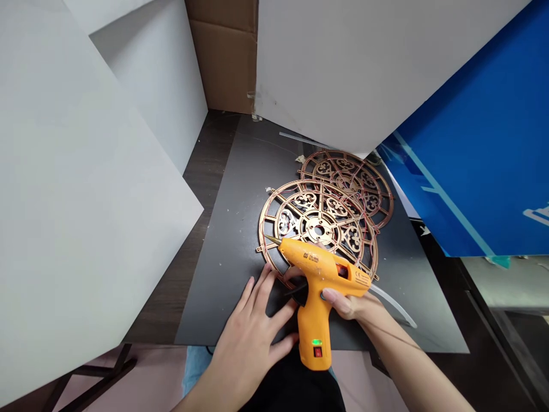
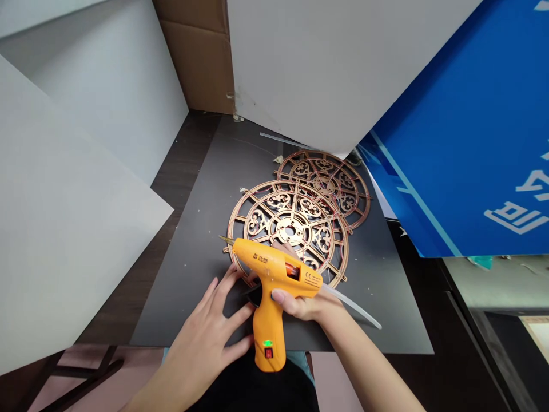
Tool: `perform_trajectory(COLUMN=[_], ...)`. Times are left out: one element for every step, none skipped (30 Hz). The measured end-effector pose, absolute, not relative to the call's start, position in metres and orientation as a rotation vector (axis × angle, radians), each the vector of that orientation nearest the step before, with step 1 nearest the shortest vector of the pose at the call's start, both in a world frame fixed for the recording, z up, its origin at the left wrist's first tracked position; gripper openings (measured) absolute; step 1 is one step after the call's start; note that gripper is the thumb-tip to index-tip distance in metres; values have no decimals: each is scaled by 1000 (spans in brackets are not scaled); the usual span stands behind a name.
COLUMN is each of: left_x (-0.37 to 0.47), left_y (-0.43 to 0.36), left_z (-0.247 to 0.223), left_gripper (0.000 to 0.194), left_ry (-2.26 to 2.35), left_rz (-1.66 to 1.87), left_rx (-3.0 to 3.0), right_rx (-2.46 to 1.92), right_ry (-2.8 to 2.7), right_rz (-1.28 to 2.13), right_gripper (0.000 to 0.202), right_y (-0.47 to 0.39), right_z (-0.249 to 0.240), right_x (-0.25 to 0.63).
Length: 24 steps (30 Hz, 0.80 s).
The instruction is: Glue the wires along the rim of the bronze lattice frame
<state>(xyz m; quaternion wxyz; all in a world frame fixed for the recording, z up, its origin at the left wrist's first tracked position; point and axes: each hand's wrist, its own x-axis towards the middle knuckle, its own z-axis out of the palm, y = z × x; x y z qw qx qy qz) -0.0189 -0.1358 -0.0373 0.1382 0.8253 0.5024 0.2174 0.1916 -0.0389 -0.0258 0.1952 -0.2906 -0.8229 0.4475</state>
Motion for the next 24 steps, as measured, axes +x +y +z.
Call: perform_trajectory(left_x=[-19, -20, -21, -23, -25, -28, -31, -34, -36, -39, -40, -42, -42, -43, -43, -44, -44, -46, -48, -51, -54, -58, -61, -64], left_y=[-136, -136, -136, -135, -134, -133, -131, -129, -128, -126, -125, -124, -124, -123, -123, -122, -121, -120, -118, -116, -113, -110, -106, -102], left_z=[-37, -37, -38, -38, -38, -38, -38, -38, -38, -38, -37, -37, -37, -37, -37, -37, -37, -36, -36, -34, -33, -31, -28, -25], left_gripper=[43, 42, 41, 42, 45, 51, 57, 63, 67, 70, 71, 71, 70, 70, 70, 69, 68, 68, 68, 67, 67, 66, 64, 62], left_ry=[1457, 1458, 1454, 1448, 1445, 1452, 1469, 1494, 1521, 1539, 1546, 1545, 1539, 1534, 1527, 1520, 1508, 1490, 1465, 1435, 1399, 1357, 1326, 1288], left_rz=[630, 629, 631, 633, 630, 622, 610, 597, 581, 563, 550, 536, 522, 507, 497, 493, 491, 491, 490, 484, 479, 474, 469, 489], left_rx=[2395, 2406, 2424, 2448, 2476, 2504, 2529, 2551, 2567, 2580, 2593, 2605, 2615, 2621, 2628, 2636, 2648, 2667, 2691, 2714, 2735, 2747, 2737, 2721], right_rx=[-818, -824, -832, -841, -849, -857, -862, -864, -861, -858, -853, -849, -844, -844, -843, -845, -850, -857, -863, -868, -874, -881, -889, -900], right_ry=[-2298, -2284, -2267, -2249, -2237, -2231, -2230, -2232, -2235, -2235, -2231, -2224, -2219, -2212, -2206, -2202, -2199, -2199, -2199, -2199, -2198, -2196, -2194, -2192], right_rz=[1257, 1262, 1272, 1286, 1300, 1315, 1332, 1348, 1364, 1374, 1387, 1403, 1420, 1437, 1451, 1462, 1464, 1457, 1449, 1443, 1440, 1436, 1429, 1419], right_gripper=[61, 61, 61, 61, 61, 61, 61, 62, 62, 63, 64, 63, 63, 62, 62, 61, 61, 61, 61, 61, 61, 61, 62, 62], right_y=[-39, -39, -39, -39, -39, -39, -39, -39, -39, -40, -40, -40, -40, -40, -40, -40, -40, -40, -40, -40, -41, -41, -41, -42], right_z=[-26, -26, -25, -25, -25, -24, -23, -22, -21, -20, -20, -20, -21, -21, -22, -23, -24, -25, -26, -26, -26, -25, -24, -23], right_x=[191, 191, 191, 191, 191, 191, 191, 191, 191, 191, 191, 191, 191, 191, 192, 192, 193, 193, 194, 194, 194, 194, 193, 193])
